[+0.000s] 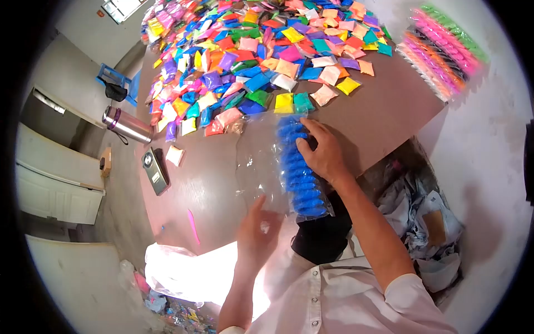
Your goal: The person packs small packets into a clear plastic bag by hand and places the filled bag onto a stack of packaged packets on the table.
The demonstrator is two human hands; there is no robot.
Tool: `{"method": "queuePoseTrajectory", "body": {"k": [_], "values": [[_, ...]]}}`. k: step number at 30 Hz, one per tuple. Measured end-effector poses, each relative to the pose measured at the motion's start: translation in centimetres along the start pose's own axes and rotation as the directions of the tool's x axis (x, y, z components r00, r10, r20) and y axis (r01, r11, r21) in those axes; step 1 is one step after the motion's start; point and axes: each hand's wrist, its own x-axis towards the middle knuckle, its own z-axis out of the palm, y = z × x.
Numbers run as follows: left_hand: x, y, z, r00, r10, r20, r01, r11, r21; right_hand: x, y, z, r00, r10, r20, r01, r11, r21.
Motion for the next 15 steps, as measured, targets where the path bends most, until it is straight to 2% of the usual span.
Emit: {"method": "queuePoseTrajectory", "body": {"k": [3, 4, 5, 7, 9, 10, 11, 13, 14, 15], "values": [[0.8, -2.0, -1.6, 0.998, 0.004, -0.063, -0.008, 0.998, -0.059, -1.2, -0.8, -0.6, 0.997, 0.029, -0.071, -0.033, 0.998, -0.053], [1.4, -2.9, -2.5, 0.993, 0.049, -0.108, -0.043, 0.997, 0.058, -1.7, -1.3, -0.8, 0.997, 0.022, -0.072, -0.026, 0.998, -0.053], [2.3, -3.2, -3.5, 0.984, 0.088, -0.154, -0.075, 0.993, 0.092, -2.5, -2.1, -1.3, 0.995, 0.069, -0.071, -0.073, 0.996, -0.045], [4.0, -6.0, -4.9, 0.962, 0.161, -0.223, -0.083, 0.943, 0.321, -4.0, -3.4, -1.8, 0.992, 0.109, -0.065, -0.111, 0.993, -0.038], [6.7, -7.5, -7.0, 0.953, 0.172, -0.249, -0.060, 0.913, 0.404, -6.0, -4.4, -1.9, 0.992, 0.116, 0.040, -0.110, 0.985, -0.130], [7.7, -9.1, -7.7, 0.919, 0.268, -0.288, -0.095, 0.861, 0.499, -7.3, -5.1, -1.8, 0.987, 0.148, 0.068, -0.139, 0.983, -0.116], [8.5, -10.1, -8.3, 0.918, 0.264, -0.297, -0.087, 0.863, 0.497, -8.4, -6.0, -1.9, 0.987, 0.141, 0.075, -0.132, 0.984, -0.118], [9.7, -10.9, -9.3, 0.805, 0.356, -0.474, -0.097, 0.868, 0.487, -9.9, -7.9, -2.2, 0.957, 0.193, 0.217, -0.167, 0.977, -0.134], [9.4, -10.7, -9.4, 0.802, 0.234, -0.550, -0.019, 0.930, 0.368, -10.2, -8.2, -2.4, 0.942, 0.207, 0.263, -0.162, 0.970, -0.181], [8.6, -9.8, -9.5, 0.800, 0.225, -0.557, -0.007, 0.931, 0.365, -10.1, -8.2, -2.6, 0.940, 0.204, 0.274, -0.157, 0.970, -0.185]]}}
